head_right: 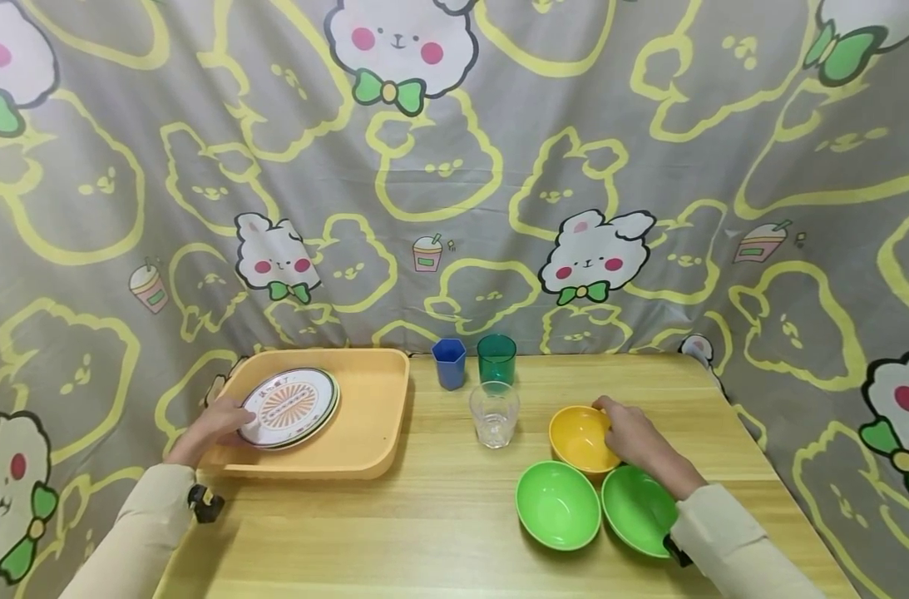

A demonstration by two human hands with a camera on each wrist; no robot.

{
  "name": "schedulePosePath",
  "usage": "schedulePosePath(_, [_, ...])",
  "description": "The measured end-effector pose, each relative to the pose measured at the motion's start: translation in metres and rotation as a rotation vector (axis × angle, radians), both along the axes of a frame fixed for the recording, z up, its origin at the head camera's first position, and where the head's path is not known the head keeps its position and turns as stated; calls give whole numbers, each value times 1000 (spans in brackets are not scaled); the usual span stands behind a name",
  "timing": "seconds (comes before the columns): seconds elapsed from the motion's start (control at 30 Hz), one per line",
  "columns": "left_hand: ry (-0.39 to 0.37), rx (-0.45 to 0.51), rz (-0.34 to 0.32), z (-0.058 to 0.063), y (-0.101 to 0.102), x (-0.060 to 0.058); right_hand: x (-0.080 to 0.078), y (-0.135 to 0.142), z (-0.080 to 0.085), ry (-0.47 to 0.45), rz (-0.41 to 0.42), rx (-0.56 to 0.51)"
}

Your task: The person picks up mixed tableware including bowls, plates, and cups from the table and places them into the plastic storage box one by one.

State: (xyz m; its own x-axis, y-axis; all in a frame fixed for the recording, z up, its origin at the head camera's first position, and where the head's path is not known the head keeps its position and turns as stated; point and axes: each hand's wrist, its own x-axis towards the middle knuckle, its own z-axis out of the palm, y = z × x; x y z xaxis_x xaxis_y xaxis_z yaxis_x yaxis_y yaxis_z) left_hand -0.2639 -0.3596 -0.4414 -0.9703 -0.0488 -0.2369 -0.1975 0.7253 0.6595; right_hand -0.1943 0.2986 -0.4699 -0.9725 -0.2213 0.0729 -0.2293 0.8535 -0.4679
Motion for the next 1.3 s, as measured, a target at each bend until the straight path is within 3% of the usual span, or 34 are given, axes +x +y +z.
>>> schedulePosePath(0.5, [-47, -14, -31, 2, 1, 0, -2, 11, 0, 76, -51, -50])
schedulePosePath(0.73, [92, -163, -41, 8, 1, -1, -4, 17, 3, 96, -69, -64])
schedulePosePath(0.87, [133, -188, -49, 12, 5, -1, -4, 18, 6, 92, -81, -79])
schedulePosePath(1.13, [221, -141, 0, 19, 23, -1, -1, 22, 10, 66, -114, -129])
schedulePosePath(1.3, [305, -34, -21, 25, 39, 2, 1, 25, 14, 48, -136, -168])
